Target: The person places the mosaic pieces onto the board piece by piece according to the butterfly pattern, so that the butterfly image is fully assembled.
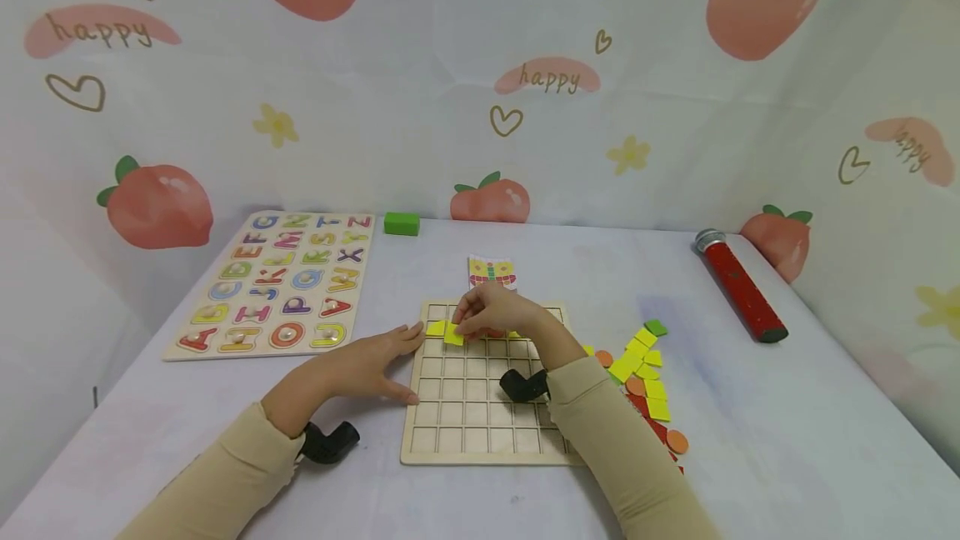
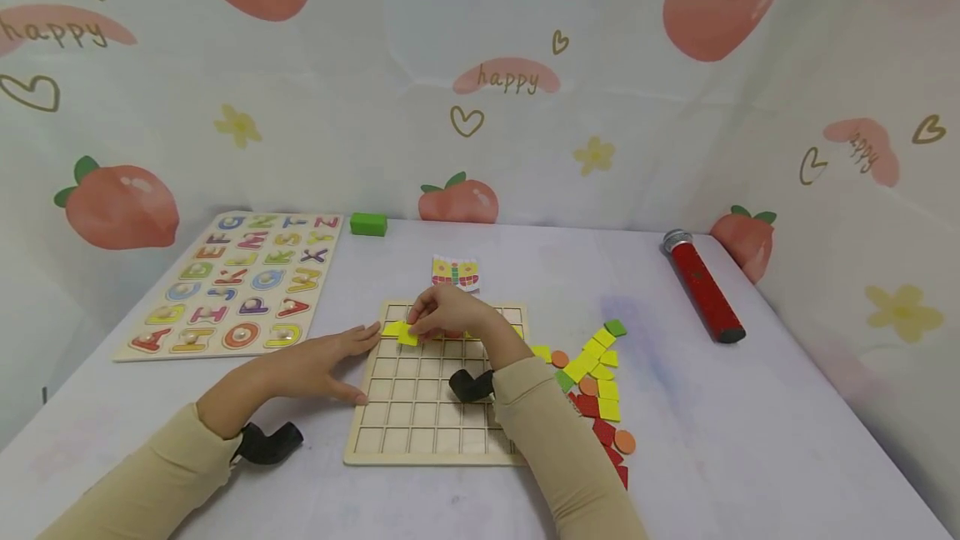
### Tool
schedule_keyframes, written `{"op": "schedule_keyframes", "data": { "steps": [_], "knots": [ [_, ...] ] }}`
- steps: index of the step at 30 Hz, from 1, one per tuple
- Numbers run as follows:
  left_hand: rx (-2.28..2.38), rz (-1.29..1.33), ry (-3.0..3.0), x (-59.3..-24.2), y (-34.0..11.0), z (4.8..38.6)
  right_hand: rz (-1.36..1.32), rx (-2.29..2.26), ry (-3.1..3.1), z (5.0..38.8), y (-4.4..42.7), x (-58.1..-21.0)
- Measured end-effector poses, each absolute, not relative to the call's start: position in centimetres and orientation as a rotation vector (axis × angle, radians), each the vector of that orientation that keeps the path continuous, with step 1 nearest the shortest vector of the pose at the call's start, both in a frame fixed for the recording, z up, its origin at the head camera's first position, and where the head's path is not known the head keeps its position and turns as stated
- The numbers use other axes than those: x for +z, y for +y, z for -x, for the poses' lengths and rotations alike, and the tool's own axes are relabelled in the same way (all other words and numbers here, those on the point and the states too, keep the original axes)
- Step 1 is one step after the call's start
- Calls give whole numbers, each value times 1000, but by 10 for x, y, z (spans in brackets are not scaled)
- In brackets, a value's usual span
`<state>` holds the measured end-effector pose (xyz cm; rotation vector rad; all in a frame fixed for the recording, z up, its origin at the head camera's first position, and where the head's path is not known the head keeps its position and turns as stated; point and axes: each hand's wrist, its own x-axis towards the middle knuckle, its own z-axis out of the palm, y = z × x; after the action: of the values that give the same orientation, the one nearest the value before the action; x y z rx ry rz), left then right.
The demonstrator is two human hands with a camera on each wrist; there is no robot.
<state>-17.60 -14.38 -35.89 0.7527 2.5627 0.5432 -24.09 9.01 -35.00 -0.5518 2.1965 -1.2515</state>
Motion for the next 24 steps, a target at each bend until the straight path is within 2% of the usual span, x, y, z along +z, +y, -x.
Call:
{"op": "schedule_keyframes", "data": {
  "steps": [9,24],
  "knots": [
    [550,-755,2559,-359,-145,176,614,-1215,2252,241,61,-362],
    [553,-782,2557,-357,-144,176,647,-1099,2387,233,54,-361]
  ]
}}
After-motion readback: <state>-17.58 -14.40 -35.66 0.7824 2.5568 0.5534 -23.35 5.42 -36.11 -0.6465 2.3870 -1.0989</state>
